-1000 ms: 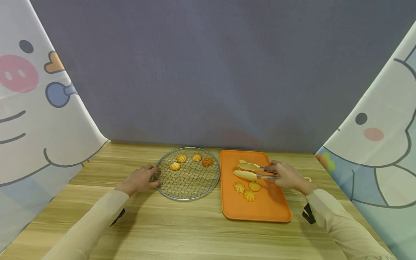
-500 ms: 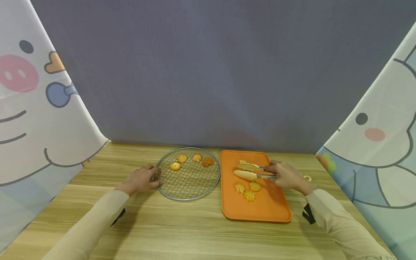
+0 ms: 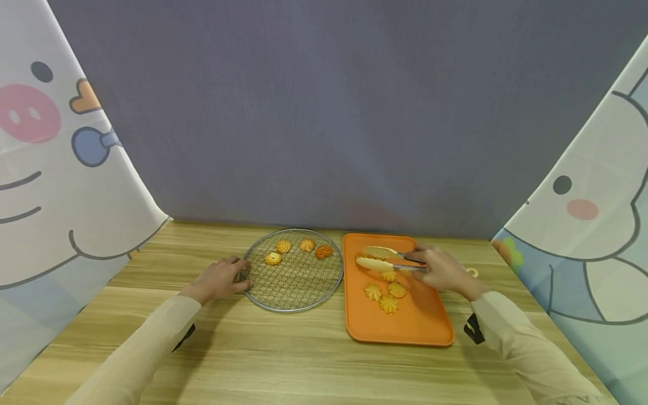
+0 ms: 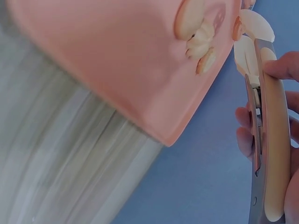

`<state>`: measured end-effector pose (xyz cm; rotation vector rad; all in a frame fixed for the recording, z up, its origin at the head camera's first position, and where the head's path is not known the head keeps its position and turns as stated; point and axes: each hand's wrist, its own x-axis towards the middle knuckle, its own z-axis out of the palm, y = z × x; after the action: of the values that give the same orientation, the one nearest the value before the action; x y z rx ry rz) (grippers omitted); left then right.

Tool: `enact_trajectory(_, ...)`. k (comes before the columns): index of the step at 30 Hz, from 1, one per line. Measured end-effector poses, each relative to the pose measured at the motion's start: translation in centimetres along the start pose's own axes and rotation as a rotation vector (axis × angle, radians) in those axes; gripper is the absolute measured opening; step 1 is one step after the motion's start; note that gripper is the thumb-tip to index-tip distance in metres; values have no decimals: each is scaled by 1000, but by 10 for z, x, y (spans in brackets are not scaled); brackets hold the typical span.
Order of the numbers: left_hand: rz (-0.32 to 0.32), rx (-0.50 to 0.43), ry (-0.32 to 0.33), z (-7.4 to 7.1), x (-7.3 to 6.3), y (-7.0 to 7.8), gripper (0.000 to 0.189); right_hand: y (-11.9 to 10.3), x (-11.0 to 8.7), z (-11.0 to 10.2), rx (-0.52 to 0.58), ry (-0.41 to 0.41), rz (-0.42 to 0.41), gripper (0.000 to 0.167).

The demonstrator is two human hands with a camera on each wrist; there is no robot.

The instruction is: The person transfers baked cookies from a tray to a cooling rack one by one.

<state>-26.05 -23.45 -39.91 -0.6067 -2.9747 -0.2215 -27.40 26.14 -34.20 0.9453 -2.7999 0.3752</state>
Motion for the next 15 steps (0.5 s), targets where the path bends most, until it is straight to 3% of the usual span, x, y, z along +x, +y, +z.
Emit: enact_trajectory(15, -6, -9, -9, -3, -2, 3, 51, -34, 31, 15, -25, 51, -86, 38)
